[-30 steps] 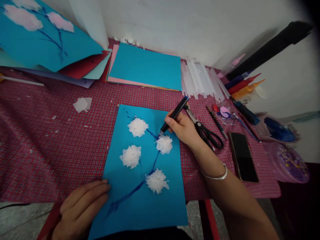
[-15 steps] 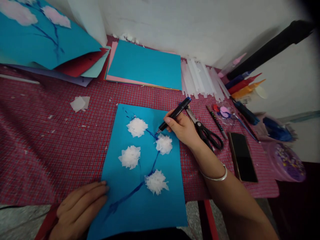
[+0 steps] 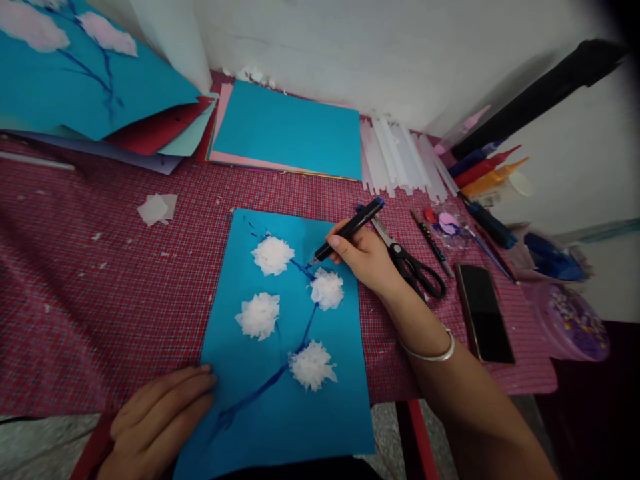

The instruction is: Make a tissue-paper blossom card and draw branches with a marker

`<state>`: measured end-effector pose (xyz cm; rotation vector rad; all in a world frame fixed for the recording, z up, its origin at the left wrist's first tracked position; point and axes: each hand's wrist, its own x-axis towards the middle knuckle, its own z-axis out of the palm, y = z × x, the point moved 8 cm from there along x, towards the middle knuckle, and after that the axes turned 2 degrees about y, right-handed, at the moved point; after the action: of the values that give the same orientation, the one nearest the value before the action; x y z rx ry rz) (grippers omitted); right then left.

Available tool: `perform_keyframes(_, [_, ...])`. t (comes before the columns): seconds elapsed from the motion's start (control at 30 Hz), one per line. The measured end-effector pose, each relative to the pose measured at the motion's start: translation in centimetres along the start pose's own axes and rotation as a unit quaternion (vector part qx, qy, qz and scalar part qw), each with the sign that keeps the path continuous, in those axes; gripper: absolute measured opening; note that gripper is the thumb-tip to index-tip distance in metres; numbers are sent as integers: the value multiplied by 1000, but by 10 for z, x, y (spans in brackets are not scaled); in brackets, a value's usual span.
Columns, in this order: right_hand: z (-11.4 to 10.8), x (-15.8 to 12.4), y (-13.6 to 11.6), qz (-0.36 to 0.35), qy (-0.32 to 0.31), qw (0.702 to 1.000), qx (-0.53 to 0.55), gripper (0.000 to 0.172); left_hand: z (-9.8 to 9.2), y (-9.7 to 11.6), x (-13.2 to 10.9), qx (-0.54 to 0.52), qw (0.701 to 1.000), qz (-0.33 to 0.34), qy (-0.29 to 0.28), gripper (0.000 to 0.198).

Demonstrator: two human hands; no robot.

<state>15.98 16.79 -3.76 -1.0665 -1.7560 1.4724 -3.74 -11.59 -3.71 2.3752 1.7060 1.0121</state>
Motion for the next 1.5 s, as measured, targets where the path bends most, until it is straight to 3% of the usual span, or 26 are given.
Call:
perform_keyframes(0.1, [1,0,-2,1,0,1000,6,47,1,3,-1,-5,999,36,-8,22])
perform_keyframes(0.27, [2,-1,-3,-3,-5,1000,5,47,1,-1,-1,-1,1000,28,-11,23])
perform_keyframes(0.67, [0,0,-9,-14,-11,998,-55,24,3,-1,-6,24,999,35,-21,26])
perform_keyframes(1.13, [-1,1,-7,14,8,1000,16,22,4,1,-7,14,998,51,-21,27])
perform_keyframes(1.5, [0,0,-3,20,6,999,39,25,4,-1,-10,23,999,26,-27,32])
